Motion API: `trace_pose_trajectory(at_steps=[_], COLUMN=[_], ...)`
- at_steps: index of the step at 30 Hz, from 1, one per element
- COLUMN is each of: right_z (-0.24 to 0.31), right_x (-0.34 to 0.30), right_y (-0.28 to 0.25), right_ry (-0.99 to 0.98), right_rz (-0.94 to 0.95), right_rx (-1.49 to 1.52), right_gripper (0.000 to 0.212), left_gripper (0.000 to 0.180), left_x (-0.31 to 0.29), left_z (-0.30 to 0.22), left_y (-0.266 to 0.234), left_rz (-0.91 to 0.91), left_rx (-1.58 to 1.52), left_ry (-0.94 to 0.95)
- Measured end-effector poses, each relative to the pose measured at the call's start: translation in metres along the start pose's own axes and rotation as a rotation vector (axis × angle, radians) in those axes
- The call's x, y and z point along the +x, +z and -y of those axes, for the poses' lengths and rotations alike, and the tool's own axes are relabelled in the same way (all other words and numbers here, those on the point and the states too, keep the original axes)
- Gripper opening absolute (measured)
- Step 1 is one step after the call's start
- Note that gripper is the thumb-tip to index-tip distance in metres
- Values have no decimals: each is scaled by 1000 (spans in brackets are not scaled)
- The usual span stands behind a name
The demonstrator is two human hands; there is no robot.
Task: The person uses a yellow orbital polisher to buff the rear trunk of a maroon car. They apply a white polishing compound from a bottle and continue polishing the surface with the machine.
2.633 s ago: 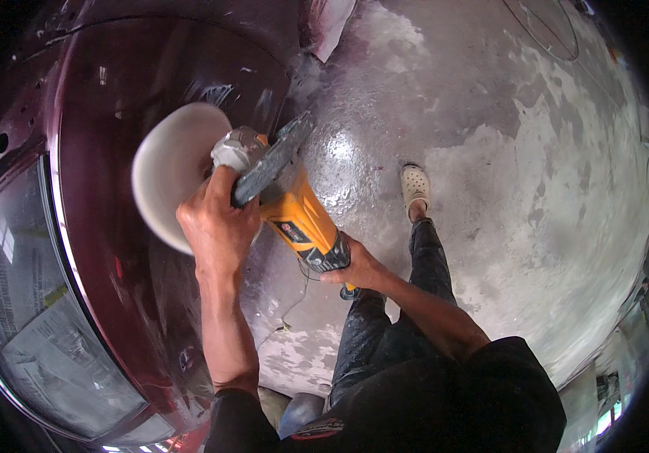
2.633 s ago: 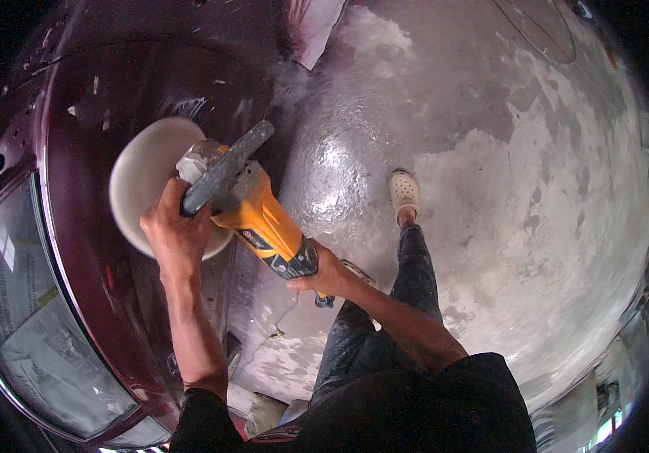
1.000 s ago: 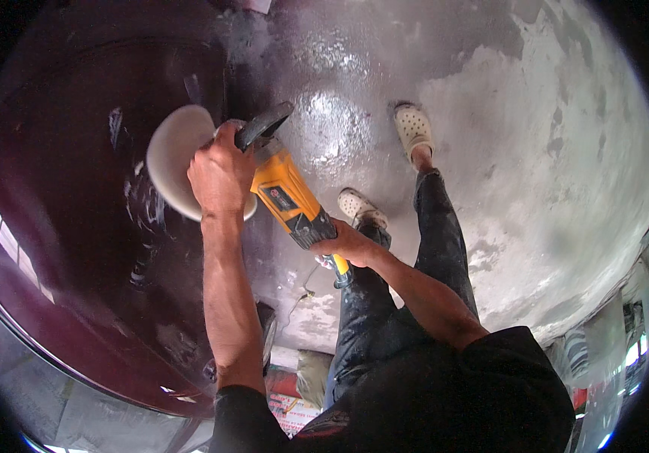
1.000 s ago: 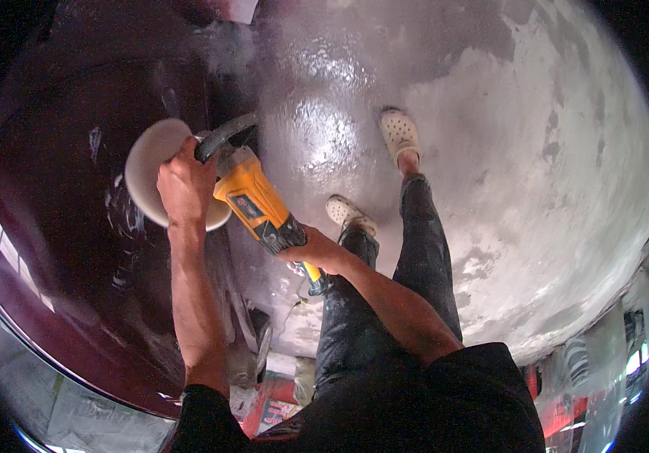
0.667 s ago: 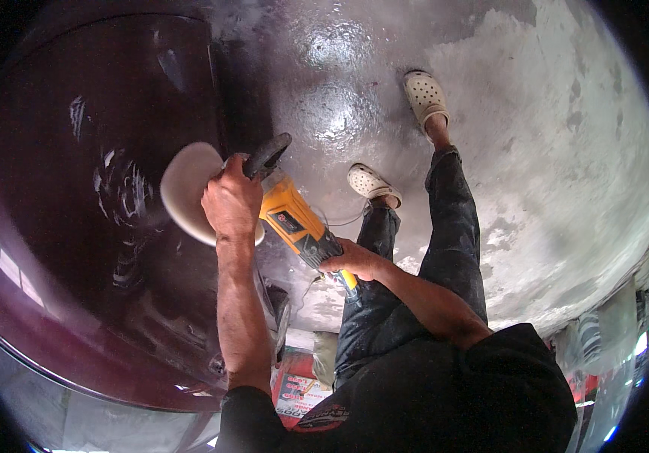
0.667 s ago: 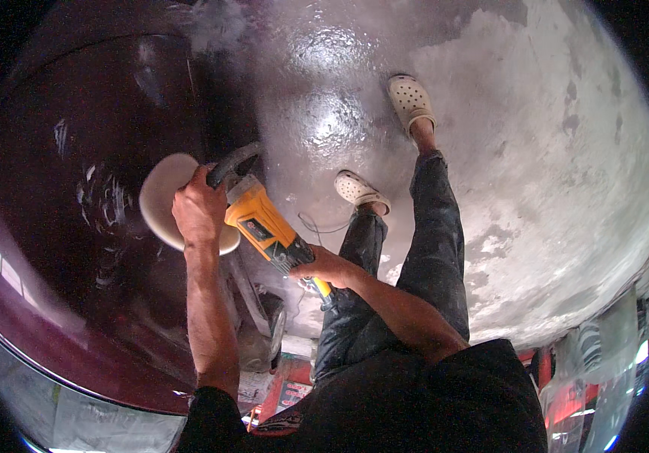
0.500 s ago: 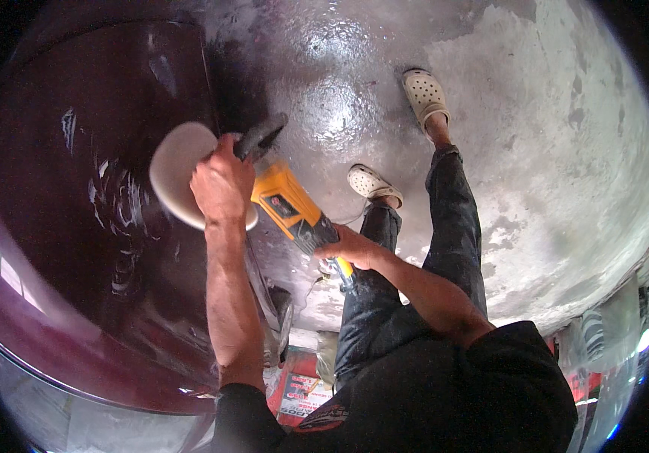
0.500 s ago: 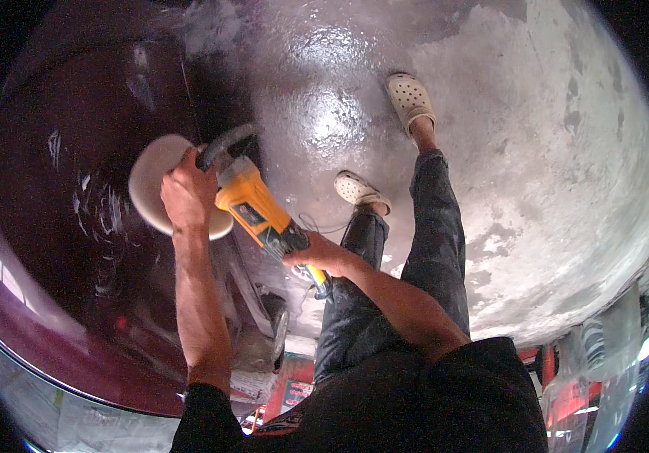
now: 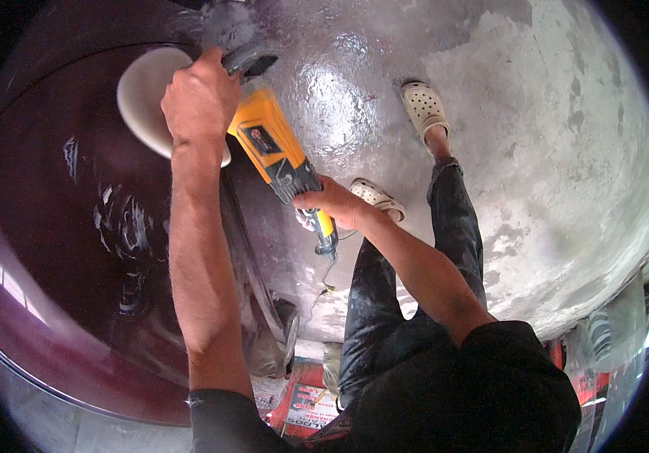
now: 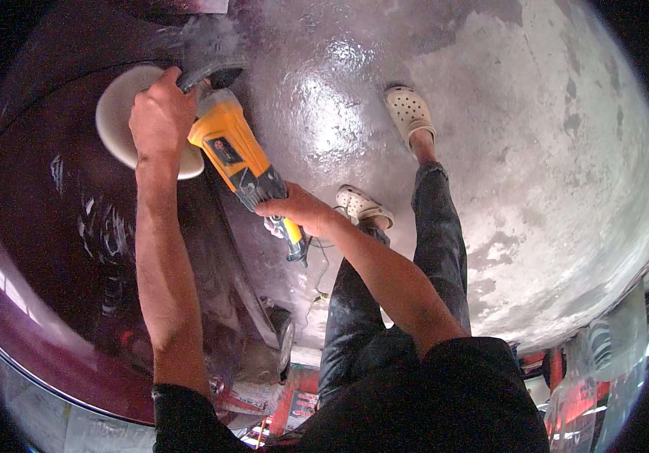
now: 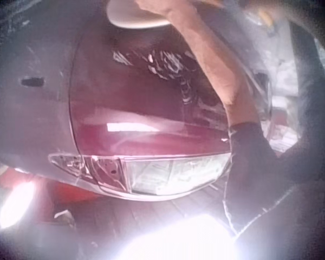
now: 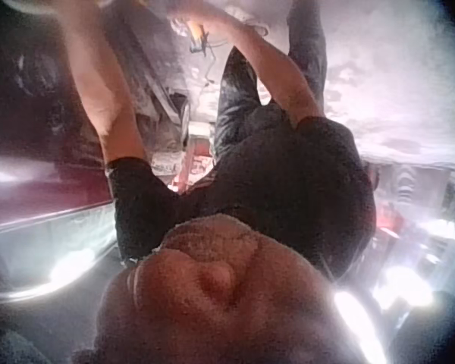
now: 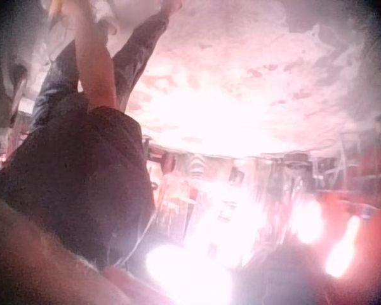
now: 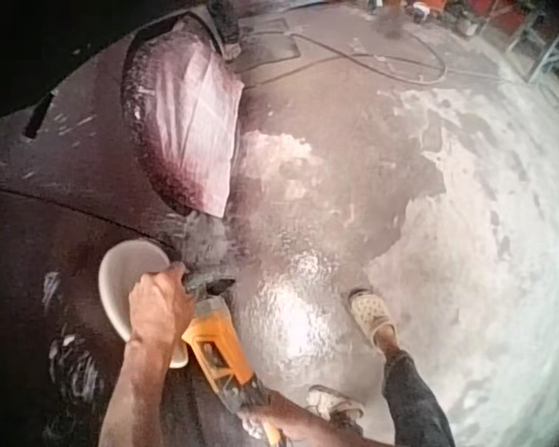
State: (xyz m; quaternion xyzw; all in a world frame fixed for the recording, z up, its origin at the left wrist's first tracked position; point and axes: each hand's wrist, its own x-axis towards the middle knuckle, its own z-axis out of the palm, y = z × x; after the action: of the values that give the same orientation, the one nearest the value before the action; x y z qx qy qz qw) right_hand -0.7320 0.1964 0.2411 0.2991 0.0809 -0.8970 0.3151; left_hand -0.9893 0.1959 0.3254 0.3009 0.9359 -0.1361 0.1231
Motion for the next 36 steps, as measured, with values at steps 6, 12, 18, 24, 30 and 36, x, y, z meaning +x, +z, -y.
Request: trace_pose_trajectory(at_steps=[6,12,18,24,30,36], right_z=[-22,11,47,51,49,44], right_x=[0,1,-13,-4,17,32], right_y=[-13,-28,-21,-19,-47,-65], right_ry=[71,81,30,38,138,169], right_rz=[-26,-8,86,117,40,13], right_rx=[53,14,-23,34,71,71], right_gripper=[30,28,41,38,30,30], left_gripper=[34,25,33,22,20,21], left_x=[-6,12,22,40,61,69], left_z=[-4,-17,-28,-27,-23,-18], left_y=[35,19,-36,-23,39,82], left_rz=[214,162,90,121,152,242], left_rx=[26,27,61,45,29,20], left_ry=[-72,-91,-134,-109,-62,-99])
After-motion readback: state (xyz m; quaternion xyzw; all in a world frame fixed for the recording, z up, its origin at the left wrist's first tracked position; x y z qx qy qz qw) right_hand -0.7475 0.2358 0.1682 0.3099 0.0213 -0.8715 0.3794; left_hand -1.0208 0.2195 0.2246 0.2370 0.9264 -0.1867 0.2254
